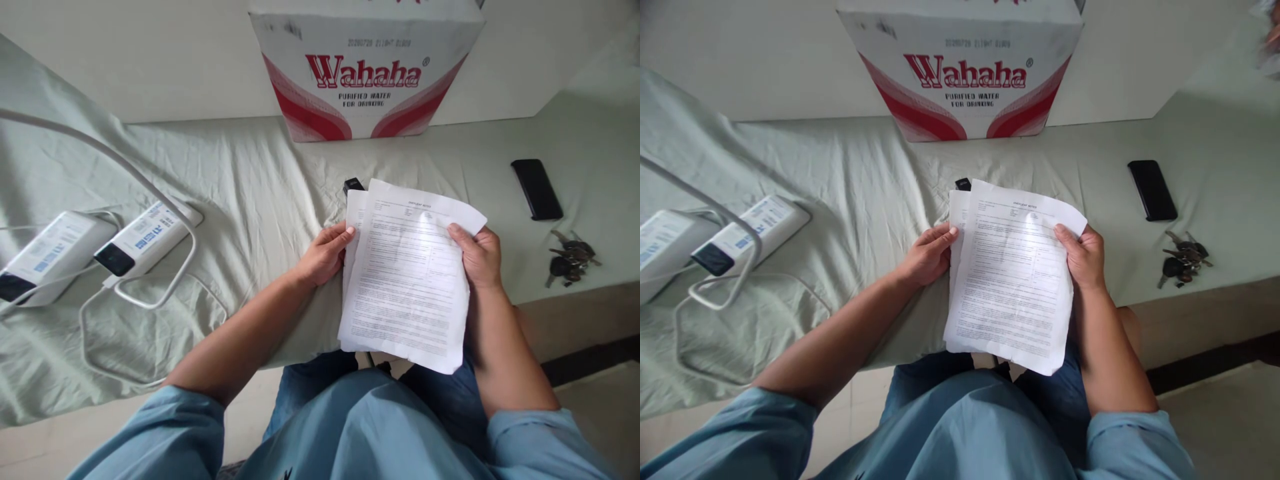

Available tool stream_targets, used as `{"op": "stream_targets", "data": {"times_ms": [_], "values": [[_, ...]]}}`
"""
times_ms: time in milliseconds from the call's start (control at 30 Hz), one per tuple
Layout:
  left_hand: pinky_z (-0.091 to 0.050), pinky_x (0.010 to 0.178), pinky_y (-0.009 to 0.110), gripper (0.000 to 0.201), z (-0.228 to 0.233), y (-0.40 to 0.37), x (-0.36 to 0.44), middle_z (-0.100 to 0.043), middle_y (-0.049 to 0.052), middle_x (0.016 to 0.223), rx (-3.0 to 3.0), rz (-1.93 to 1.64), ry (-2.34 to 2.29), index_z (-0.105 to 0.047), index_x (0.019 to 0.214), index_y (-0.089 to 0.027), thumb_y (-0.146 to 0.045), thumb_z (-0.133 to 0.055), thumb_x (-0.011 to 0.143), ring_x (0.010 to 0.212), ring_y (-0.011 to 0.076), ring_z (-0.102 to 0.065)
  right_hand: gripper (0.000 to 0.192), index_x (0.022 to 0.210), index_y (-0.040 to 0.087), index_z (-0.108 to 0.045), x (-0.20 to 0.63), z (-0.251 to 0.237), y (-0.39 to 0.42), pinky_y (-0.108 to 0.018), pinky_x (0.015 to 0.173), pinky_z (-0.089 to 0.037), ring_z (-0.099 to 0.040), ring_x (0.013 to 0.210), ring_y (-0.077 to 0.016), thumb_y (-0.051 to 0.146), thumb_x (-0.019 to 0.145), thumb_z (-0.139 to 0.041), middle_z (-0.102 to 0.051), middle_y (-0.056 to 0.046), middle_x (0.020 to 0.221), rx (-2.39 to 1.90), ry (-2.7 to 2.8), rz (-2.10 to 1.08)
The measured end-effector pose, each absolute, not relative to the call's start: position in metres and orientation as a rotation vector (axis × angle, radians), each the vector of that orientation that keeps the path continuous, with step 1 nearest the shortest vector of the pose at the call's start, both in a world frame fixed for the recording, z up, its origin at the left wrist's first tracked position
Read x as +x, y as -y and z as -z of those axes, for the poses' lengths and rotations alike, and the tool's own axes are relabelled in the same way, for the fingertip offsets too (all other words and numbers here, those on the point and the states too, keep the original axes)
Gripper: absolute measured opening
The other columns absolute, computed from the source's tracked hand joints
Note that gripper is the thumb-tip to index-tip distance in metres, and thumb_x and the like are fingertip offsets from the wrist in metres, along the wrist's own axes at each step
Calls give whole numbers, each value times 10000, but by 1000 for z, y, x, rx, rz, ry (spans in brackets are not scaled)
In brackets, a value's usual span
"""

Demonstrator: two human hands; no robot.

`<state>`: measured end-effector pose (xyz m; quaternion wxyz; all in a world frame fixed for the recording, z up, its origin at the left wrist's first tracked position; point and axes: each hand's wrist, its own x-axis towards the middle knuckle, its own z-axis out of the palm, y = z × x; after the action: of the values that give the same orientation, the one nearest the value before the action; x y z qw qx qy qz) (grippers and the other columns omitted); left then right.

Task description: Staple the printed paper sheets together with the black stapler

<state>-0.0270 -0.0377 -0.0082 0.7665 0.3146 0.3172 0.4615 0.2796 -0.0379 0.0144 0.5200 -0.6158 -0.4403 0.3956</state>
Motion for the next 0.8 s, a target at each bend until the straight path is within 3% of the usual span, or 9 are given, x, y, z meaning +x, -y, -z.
{"op": "stream_targets", "data": {"times_ms": [333,500,667,800], "values": [[-693,1063,523,527,11,37,-26,-880,131,1034,696,-1019,-739,-861,1045,-175,-660,-925,848,1236,405,-818,412,1055,261,-847,277,-14,41,-453,844,-680,-822,954,-304,584,818,-943,-868,-70,1022,-1494,1108,-926],[-691,1072,526,500,14,36,-27,-877,120,1045,693,-1052,-784,-863,1057,-178,-639,-909,869,1250,399,-810,391,1044,258,-828,279,-3,39,-442,895,-649,-793,947,-283,597,865,-906,-847,-65,1029,-1471,1160,-847],[-685,1083,529,480,15,36,-29,-871,135,1074,630,-1065,-798,-858,1054,-159,-587,-931,846,1250,401,-808,455,834,269,-715,297,-4,36,-389,741,-577,-637,728,-227,705,940,-789,-659,-16,725,-1615,1277,-387],[-686,1082,532,437,17,36,-28,-870,132,1072,625,-1075,-813,-854,1057,-171,-568,-896,877,1267,402,-802,468,797,272,-682,302,-14,39,-372,690,-545,-568,673,-205,702,941,-798,-567,8,660,-1602,1287,-293]]}}
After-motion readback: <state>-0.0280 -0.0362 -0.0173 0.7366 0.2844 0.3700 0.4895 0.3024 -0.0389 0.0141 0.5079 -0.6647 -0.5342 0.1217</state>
